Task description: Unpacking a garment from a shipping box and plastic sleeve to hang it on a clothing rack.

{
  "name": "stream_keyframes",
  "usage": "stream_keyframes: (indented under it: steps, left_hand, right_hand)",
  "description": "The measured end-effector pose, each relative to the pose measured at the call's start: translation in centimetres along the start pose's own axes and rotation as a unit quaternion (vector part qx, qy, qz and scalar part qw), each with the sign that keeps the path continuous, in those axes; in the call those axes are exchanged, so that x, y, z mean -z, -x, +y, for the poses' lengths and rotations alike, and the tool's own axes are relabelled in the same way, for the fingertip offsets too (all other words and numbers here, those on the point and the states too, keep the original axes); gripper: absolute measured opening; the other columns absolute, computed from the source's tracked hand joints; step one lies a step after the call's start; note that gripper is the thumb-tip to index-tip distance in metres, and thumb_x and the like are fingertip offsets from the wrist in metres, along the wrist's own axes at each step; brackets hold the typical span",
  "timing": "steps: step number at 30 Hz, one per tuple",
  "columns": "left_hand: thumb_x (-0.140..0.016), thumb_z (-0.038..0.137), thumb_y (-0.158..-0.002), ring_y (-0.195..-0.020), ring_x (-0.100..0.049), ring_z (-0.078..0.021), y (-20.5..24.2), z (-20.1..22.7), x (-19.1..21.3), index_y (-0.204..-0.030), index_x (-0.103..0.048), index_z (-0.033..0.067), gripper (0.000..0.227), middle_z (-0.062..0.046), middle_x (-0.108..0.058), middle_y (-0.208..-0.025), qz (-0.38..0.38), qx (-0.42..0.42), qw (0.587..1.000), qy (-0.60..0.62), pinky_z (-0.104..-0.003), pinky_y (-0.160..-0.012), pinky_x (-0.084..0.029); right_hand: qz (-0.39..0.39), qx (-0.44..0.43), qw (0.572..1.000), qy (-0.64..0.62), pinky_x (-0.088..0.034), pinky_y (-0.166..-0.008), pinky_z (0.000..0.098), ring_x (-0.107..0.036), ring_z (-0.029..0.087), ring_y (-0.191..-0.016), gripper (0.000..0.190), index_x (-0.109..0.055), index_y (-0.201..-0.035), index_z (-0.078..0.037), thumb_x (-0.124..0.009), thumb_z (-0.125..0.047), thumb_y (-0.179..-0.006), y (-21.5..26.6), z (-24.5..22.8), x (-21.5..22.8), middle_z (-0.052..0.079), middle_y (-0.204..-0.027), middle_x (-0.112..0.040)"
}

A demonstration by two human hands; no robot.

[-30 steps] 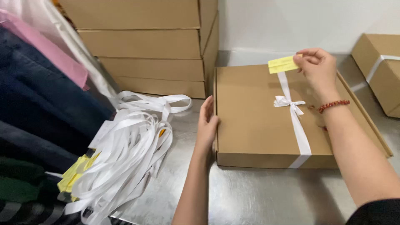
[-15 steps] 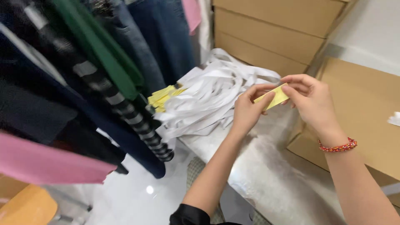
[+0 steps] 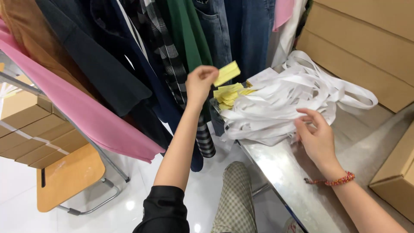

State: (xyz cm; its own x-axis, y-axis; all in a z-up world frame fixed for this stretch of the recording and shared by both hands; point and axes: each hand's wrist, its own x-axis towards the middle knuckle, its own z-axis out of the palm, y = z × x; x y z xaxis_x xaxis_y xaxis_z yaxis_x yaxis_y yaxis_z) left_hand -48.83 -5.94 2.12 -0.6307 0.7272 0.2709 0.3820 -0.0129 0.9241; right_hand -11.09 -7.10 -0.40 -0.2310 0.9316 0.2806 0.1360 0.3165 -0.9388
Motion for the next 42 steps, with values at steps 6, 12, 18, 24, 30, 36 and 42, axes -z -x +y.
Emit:
stream_keyframes:
  steps: [6,12,18,24,30,36,42]
  left_hand:
    - [-0.085,0.031,-0.084,-0.086,-0.080,-0.0238,3.0,-2.4,-2.3,-0.099,-0.086,0.0274,0.015,0.000,-0.083,-0.087,-0.024,0.083,0.996,-0.026,-0.039,-0.080,-0.066]
    - [-0.079,0.029,-0.090,-0.097,-0.078,-0.0296,4.6,0.0,-3.4,-0.104,-0.083,0.0207,0.017,-0.009,-0.083,-0.099,0.007,0.070,0.997,-0.026,-0.043,-0.084,-0.063]
    - [-0.078,0.024,-0.093,-0.105,-0.077,-0.0357,4.2,0.2,-4.0,-0.103,-0.082,0.0146,0.014,-0.012,-0.082,-0.103,0.006,0.051,0.996,-0.068,-0.047,-0.090,-0.062]
    - [-0.081,0.035,-0.089,-0.110,-0.062,-0.0289,3.9,-3.0,-4.6,-0.094,-0.081,0.0274,0.009,0.000,-0.077,-0.110,-0.012,-0.034,0.989,-0.145,-0.044,-0.098,-0.055]
    - [-0.073,0.030,-0.098,-0.125,-0.052,-0.0316,5.0,-1.1,-3.5,-0.101,-0.084,0.0253,0.012,-0.001,-0.067,-0.126,-0.003,-0.022,0.991,-0.129,-0.048,-0.109,-0.049]
    - [-0.072,0.027,-0.101,-0.129,-0.049,-0.0337,6.4,5.2,-5.4,-0.109,-0.079,0.0311,0.012,0.001,-0.058,-0.134,-0.002,-0.115,0.989,-0.093,-0.053,-0.109,-0.045]
    - [-0.075,0.019,-0.101,-0.126,-0.046,-0.0312,13.5,15.5,-12.8,-0.120,-0.073,0.0264,0.020,-0.004,-0.047,-0.147,-0.074,-0.260,0.963,0.001,-0.051,-0.117,-0.038]
  right_hand:
    - [0.067,-0.065,0.996,0.012,-0.043,-0.053,0.0232,-0.057,0.011,-0.061,0.024,-0.069,-0.131,-0.007,-0.062,-0.003,-0.108,0.2,0.6,0.3,0.006,-0.094,-0.059]
    - [0.046,-0.056,0.997,0.019,-0.047,-0.058,0.0238,-0.060,0.012,-0.066,0.025,-0.071,-0.131,-0.007,-0.063,-0.003,-0.108,0.5,0.5,0.2,0.005,-0.088,-0.056]
    - [0.037,-0.058,0.997,0.015,-0.050,-0.061,0.0256,-0.062,0.013,-0.067,0.024,-0.073,-0.128,-0.008,-0.065,-0.002,-0.106,0.5,0.3,0.2,0.006,-0.086,-0.058]
    - [0.029,-0.050,0.998,0.027,-0.047,-0.057,0.0230,-0.059,0.010,-0.065,0.025,-0.072,-0.129,-0.007,-0.064,-0.001,-0.106,0.7,0.1,0.3,0.004,-0.085,-0.057]
    - [0.023,-0.046,0.998,0.035,-0.046,-0.055,0.0236,-0.062,0.010,-0.067,0.025,-0.072,-0.129,-0.008,-0.063,-0.003,-0.106,0.4,1.5,0.5,0.005,-0.088,-0.061]
    - [0.056,0.096,0.982,0.155,-0.053,-0.073,0.0372,-0.060,0.027,-0.084,0.024,-0.075,-0.124,-0.011,-0.072,-0.009,-0.101,0.1,2.8,0.9,0.010,-0.094,-0.050]
    - [0.136,0.087,0.985,0.067,-0.053,-0.067,0.0294,-0.056,0.017,-0.069,0.014,-0.070,-0.110,-0.009,-0.075,-0.012,-0.098,0.9,-1.3,3.8,0.007,-0.093,-0.047]
